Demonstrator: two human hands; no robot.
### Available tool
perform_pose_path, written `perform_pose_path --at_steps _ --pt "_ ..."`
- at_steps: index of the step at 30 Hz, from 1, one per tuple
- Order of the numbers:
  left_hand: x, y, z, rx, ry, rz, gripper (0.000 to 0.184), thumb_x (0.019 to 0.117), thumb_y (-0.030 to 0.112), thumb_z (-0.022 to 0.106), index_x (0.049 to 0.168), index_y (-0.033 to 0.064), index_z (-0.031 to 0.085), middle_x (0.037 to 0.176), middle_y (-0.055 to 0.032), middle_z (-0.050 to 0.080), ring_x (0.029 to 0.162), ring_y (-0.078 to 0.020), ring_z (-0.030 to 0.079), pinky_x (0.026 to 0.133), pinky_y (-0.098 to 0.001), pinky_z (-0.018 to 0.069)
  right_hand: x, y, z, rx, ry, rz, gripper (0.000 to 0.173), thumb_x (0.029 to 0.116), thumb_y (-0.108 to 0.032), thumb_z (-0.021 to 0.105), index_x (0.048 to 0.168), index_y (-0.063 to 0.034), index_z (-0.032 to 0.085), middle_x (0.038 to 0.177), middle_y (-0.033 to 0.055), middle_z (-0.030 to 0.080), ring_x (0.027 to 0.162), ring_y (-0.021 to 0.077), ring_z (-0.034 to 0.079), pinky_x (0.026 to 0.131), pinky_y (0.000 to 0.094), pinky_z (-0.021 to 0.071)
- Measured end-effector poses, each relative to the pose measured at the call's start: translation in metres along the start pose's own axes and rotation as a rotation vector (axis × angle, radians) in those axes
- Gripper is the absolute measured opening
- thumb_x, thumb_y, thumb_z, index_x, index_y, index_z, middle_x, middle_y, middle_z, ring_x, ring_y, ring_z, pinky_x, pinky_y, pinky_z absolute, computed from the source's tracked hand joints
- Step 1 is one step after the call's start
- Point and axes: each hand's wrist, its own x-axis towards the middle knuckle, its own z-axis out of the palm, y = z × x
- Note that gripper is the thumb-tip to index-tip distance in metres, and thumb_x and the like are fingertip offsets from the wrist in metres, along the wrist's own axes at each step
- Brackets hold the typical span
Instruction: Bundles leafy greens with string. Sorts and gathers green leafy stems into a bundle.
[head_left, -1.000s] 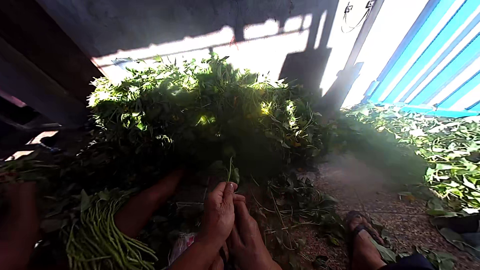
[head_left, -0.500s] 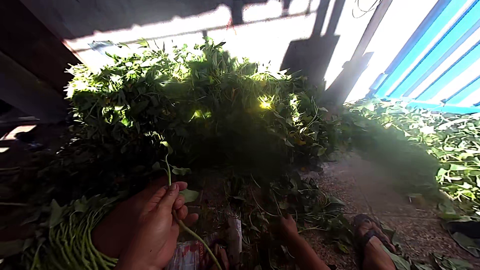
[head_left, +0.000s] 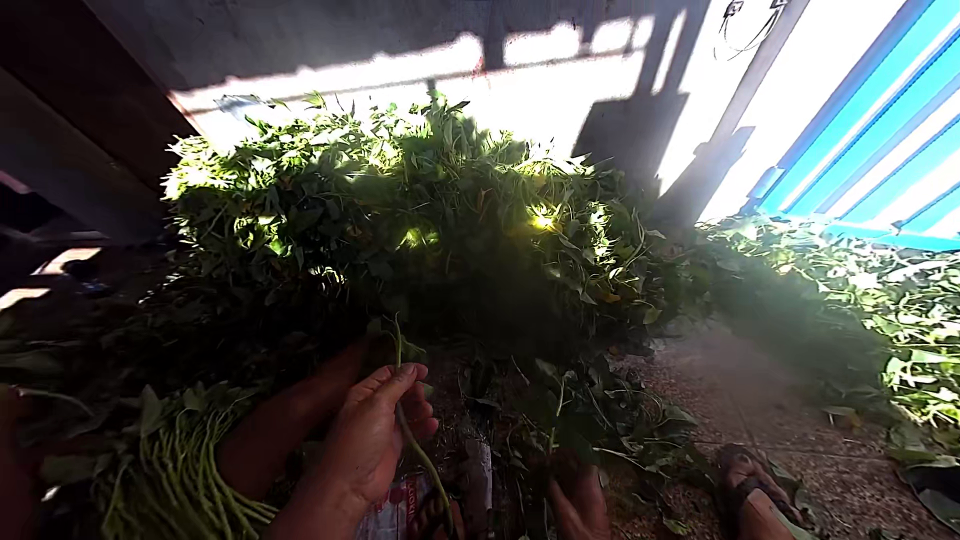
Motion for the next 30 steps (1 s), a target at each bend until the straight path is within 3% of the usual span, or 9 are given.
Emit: perform_pose_path --at_steps 2,3,5,8,13,17,22,27,30 --pt "0.002 0.000 -0.003 0.014 -0.009 -0.017 0.021 0.1083 0.017 0.051 0.106 0.0006 0.063 0.078 -0.0111 0.064 0.062 -0.0211 0.066 0.058 -0.0372 0.0616 -0.004 -0.007 0.011 0.077 -0.024 -0.047 0.050 0.0948 0.006 0.056 0.139 0.0084 0.034 0.107 0.0152 0.074 0.094 0.0248 0.075 0.084 0.0420 0.0632" --pt "0.002 -0.001 -0.004 0.026 -0.016 -0.029 0.020 0.1082 0.017 0.052 0.107 0.0007 0.063 0.080 -0.0116 0.065 0.064 -0.0217 0.067 0.059 -0.0372 0.0616 -0.003 -0.013 0.015 0.094 -0.046 -0.029 0.046 0.0971 0.006 0.055 0.139 0.0082 0.038 0.109 0.0148 0.074 0.098 0.0241 0.075 0.089 0.0412 0.0620" --pt "0.002 -0.003 -0.007 0.048 -0.039 -0.043 0.021 0.1086 0.017 0.051 0.108 0.0005 0.064 0.083 -0.0125 0.067 0.069 -0.0231 0.069 0.062 -0.0378 0.0619 -0.001 -0.026 0.019 0.027 -0.091 -0.098 0.030 0.0953 0.010 0.056 0.125 0.0098 0.056 0.107 0.0142 0.076 0.098 0.0224 0.075 0.089 0.0380 0.0623" --pt "0.004 -0.003 -0.008 0.012 -0.038 -0.005 0.020 0.1072 0.015 0.054 0.107 -0.0012 0.064 0.083 -0.0135 0.069 0.069 -0.0236 0.070 0.060 -0.0372 0.0617 0.003 -0.033 0.029 0.001 -0.125 -0.253 0.024 0.0940 0.012 0.058 0.117 0.0083 0.063 0.105 0.0139 0.075 0.094 0.0215 0.074 0.085 0.0365 0.0631" --pt "0.001 0.003 -0.001 -0.109 0.117 0.229 0.016 0.1051 0.011 0.057 0.105 -0.0033 0.063 0.082 -0.0144 0.067 0.063 -0.0212 0.067 0.053 -0.0321 0.0580 0.004 -0.029 0.049 -0.107 -0.048 -0.362 0.023 0.0912 0.009 0.063 0.114 0.0071 0.065 0.099 0.0099 0.075 0.085 0.0138 0.073 0.077 0.0303 0.0633" --pt "-0.004 -0.006 0.003 0.008 -0.030 0.148 0.010 0.0994 0.004 0.064 0.105 -0.0038 0.064 0.087 -0.0164 0.070 0.070 -0.0242 0.070 0.059 -0.0338 0.0604 -0.003 -0.038 0.068 -0.165 -0.053 -0.413 0.020 0.0901 0.008 0.063 0.110 0.0086 0.067 0.101 0.0136 0.072 0.084 0.0133 0.072 0.078 0.0287 0.0623" --pt "-0.008 -0.021 0.010 0.227 -0.186 0.146 0.027 0.0858 0.006 0.082 0.107 0.0004 0.066 0.092 -0.0140 0.071 0.077 -0.0241 0.071 0.061 -0.0339 0.0610 -0.011 -0.047 0.088 -0.175 -0.116 -0.443 0.017 0.0911 0.005 0.065 0.107 0.0083 0.069 0.104 0.0161 0.073 0.084 0.0146 0.072 0.078 0.0287 0.0620" --pt "-0.006 -0.023 0.011 0.283 -0.168 0.326 0.017 0.0864 0.007 0.082 0.101 0.0017 0.074 0.083 -0.0101 0.071 0.062 -0.0171 0.065 0.052 -0.0267 0.0552 -0.016 -0.049 0.087 -0.205 -0.153 -0.440 0.019 0.0922 0.004 0.064 0.110 0.0077 0.071 0.104 0.0169 0.071 0.090 0.0166 0.071 0.081 0.0289 0.0611" --pt "-0.007 -0.019 0.011 0.253 -0.178 0.358 0.013 0.0905 0.007 0.078 0.101 0.0006 0.076 0.084 -0.0103 0.072 0.062 -0.0159 0.065 0.051 -0.0253 0.0536 -0.018 -0.048 0.083 -0.250 -0.167 -0.429 0.019 0.0916 0.002 0.065 0.109 0.0067 0.071 0.105 0.0180 0.070 0.090 0.0180 0.070 0.079 0.0291 0.0607"
